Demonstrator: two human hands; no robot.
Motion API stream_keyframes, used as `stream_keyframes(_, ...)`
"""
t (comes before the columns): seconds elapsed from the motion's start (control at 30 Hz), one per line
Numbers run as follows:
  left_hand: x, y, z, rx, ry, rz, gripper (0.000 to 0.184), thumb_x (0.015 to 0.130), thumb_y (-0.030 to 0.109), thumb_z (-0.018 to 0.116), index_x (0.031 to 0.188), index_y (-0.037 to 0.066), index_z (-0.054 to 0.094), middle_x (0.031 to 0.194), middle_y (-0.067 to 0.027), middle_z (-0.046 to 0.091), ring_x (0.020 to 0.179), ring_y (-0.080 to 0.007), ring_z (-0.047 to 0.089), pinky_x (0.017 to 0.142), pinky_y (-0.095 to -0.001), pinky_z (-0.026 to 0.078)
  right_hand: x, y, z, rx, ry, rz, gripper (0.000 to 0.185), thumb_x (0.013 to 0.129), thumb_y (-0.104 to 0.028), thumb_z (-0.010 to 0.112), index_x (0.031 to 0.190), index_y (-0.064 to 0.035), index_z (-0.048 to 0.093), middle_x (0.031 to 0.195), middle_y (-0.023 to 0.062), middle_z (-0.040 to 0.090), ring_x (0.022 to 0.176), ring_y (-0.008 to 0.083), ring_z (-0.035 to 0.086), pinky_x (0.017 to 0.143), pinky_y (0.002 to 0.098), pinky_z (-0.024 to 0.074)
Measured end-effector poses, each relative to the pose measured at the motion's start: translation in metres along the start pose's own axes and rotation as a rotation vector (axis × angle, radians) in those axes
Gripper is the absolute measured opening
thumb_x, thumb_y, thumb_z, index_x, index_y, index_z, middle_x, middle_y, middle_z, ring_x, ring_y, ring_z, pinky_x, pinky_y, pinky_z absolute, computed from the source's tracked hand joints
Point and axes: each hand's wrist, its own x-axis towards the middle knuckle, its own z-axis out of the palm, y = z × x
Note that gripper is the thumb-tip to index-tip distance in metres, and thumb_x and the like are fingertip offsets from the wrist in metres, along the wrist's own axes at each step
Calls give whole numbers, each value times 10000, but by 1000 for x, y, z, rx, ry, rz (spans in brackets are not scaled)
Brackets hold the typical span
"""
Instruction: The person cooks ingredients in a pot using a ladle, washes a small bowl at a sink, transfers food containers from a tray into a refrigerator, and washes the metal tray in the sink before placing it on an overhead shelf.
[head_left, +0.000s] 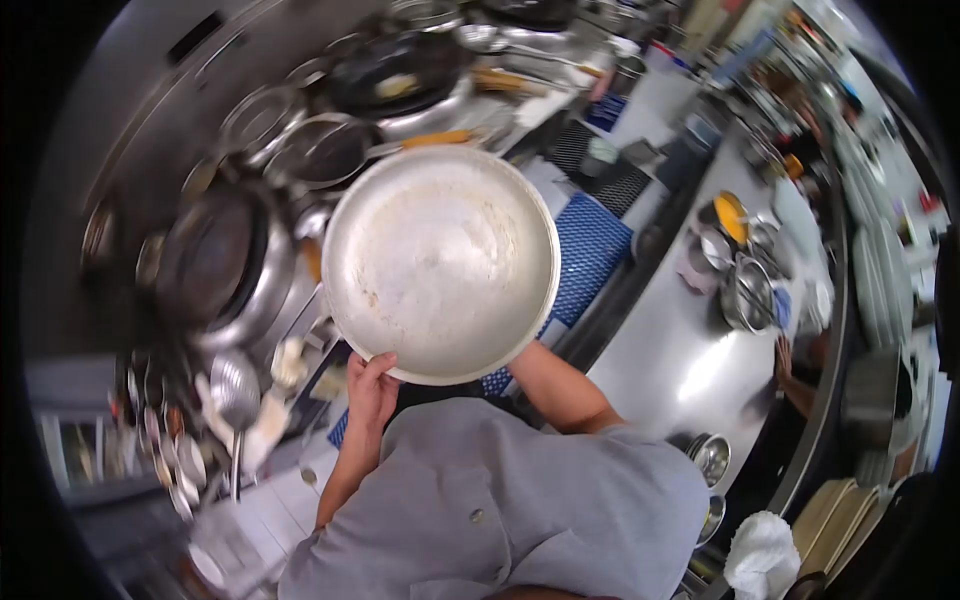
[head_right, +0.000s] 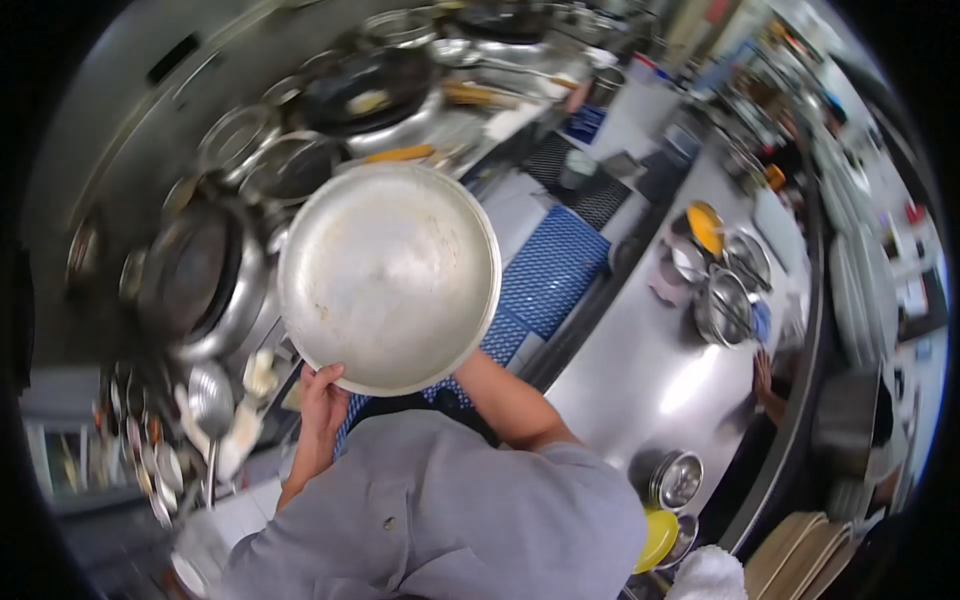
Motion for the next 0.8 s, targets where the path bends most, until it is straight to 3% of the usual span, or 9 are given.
stream_keyframes(0.1, 58, 1, 29, 46, -168, -230, 364, 804, -70, 533, 1167, -96, 522, 1086, -168, 656, 965, -246, 672, 859, -346, 560, 1, -42, -29, -116, 170, -206, 398, 948, -229, 569, 1304, -57, 523, 1278, 141, 591, 1173, 265, 566, 965, 393, 471)
stream_keyframes(0.2, 116, -19, 67, 56, -224, -452, 324, 832, -4, 548, 1150, -68, 547, 1063, -162, 665, 889, -261, 693, 756, -380, 601, 5, -69, -61, -327, 369, -412, 396, 938, -220, 582, 1295, -55, 533, 1269, 142, 598, 1166, 266, 572, 961, 392, 473)
stream_keyframes(0.33, 197, -53, 100, 76, -384, -616, 294, 847, 31, 546, 1130, -47, 565, 1101, -145, 655, 919, -243, 683, 779, -382, 591, 22, -93, -103, -788, 646, -653, 394, 924, -207, 599, 1282, -52, 545, 1257, 142, 608, 1157, 266, 579, 956, 389, 475)
stream_keyframes(0.4, 219, -60, 128, 118, -292, -720, 386, 847, 75, 537, 1218, -31, 517, 1156, -135, 638, 1030, -242, 648, 904, -361, 544, 29, -108, -113, -1057, 755, -796, 393, 918, -201, 607, 1276, -51, 552, 1251, 142, 612, 1153, 267, 582, 954, 388, 476)
stream_keyframes(0.5, 263, -72, 156, 80, -321, -841, 341, 860, 66, 535, 1185, -36, 532, 1144, -142, 635, 1031, -243, 644, 903, -362, 549, 40, -127, -135, -1357, 874, -978, 391, 908, -191, 620, 1267, -49, 561, 1242, 143, 619, 1147, 267, 588, 950, 387, 477)
stream_keyframes(0.6, 301, -83, 194, 49, -314, -913, 308, 870, 71, 546, 1160, -36, 547, 1118, -151, 643, 1038, -251, 645, 904, -362, 552, 57, -164, -150, -1430, 955, -1001, 390, 898, -182, 633, 1258, -47, 571, 1233, 143, 626, 1140, 268, 593, 946, 385, 479)
stream_keyframes(0.7, 350, -113, 219, 59, -309, -947, 309, 899, 115, 533, 1159, -51, 541, 1108, -172, 650, 1042, -261, 649, 902, -347, 557, 84, -220, -166, -1320, 1028, -877, 285, 828, -115, 686, 1094, -22, 648, 976, 104, 701, 885, 214, 664, 770, 334, 521)
stream_keyframes(0.73, 364, -124, 229, 71, -321, -980, 315, 921, 147, 517, 1155, -61, 540, 1108, -186, 653, 1040, -269, 652, 897, -340, 560, 93, -233, -177, -1316, 1045, -872, 285, 828, -115, 686, 1094, -22, 648, 976, 104, 701, 885, 214, 664, 770, 334, 521)
stream_keyframes(0.8, 392, -153, 254, 15, -330, -1004, 358, 948, 198, 489, 1170, -79, 538, 1127, -224, 641, 1019, -284, 660, 886, -341, 568, 116, -262, -207, -942, 1054, -674, 141, 839, -95, 659, 956, -18, 659, 733, 27, 649, 631, 112, 590, 581, 261, 466)
